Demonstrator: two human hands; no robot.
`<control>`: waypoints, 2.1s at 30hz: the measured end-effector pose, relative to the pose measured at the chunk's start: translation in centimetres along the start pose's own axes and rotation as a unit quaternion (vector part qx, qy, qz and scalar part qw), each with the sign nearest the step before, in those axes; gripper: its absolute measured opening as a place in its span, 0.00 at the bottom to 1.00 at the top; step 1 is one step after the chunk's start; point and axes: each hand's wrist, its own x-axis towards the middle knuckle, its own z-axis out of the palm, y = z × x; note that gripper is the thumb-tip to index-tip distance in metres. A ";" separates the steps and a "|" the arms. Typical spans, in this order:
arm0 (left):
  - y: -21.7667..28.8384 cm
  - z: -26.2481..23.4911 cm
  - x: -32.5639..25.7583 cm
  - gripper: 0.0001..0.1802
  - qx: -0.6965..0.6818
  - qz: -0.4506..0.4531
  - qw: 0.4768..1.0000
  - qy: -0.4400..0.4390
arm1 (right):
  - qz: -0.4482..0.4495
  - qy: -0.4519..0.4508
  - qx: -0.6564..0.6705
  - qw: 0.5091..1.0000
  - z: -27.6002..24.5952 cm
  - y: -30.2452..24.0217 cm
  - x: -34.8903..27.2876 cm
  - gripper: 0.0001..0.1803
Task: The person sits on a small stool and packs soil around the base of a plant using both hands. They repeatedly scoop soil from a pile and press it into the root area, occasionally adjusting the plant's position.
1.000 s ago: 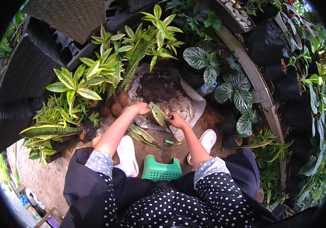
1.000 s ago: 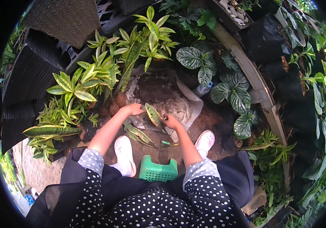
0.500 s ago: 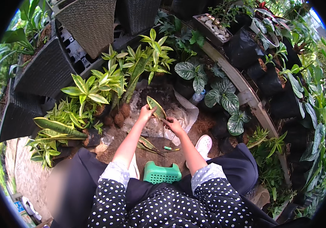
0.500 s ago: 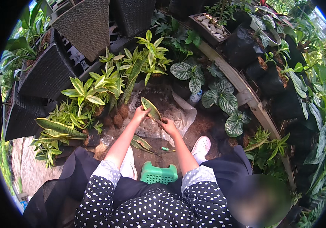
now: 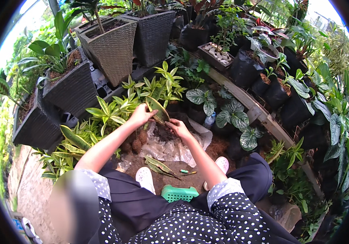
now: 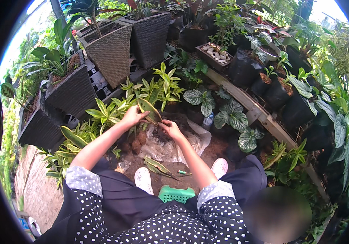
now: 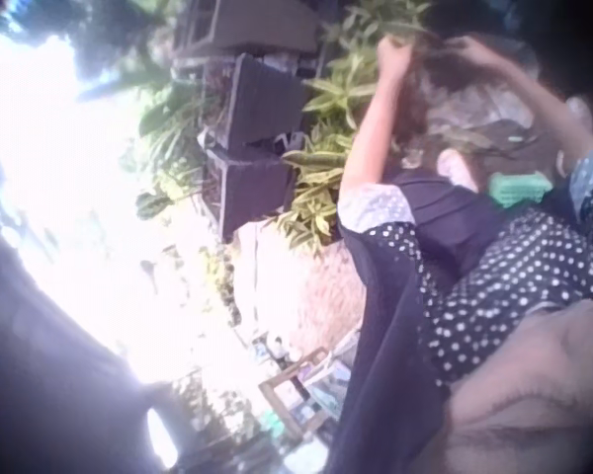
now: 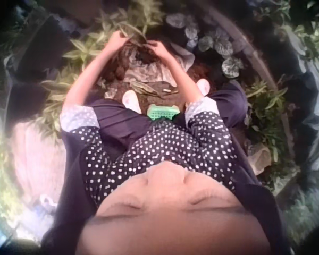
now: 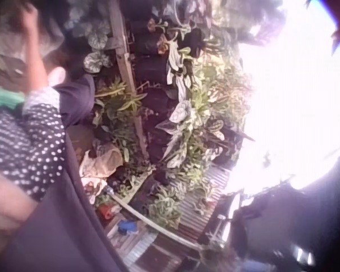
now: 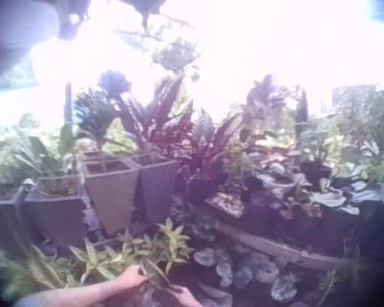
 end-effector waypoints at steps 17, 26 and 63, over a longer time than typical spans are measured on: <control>-14.0 -2.1 4.9 0.16 -0.223 -0.122 0.966 0.048 | 0.074 0.032 -0.141 0.987 -8.6 16.1 9.5 0.12; -19.7 -1.5 4.6 0.12 0.112 -0.044 0.986 0.116 | 0.031 -0.215 -0.709 0.671 -2.8 19.5 15.3 0.36; -22.6 -2.6 5.1 0.10 -0.007 -0.114 0.992 0.043 | 0.159 0.127 -0.110 0.973 -4.0 25.0 22.7 0.11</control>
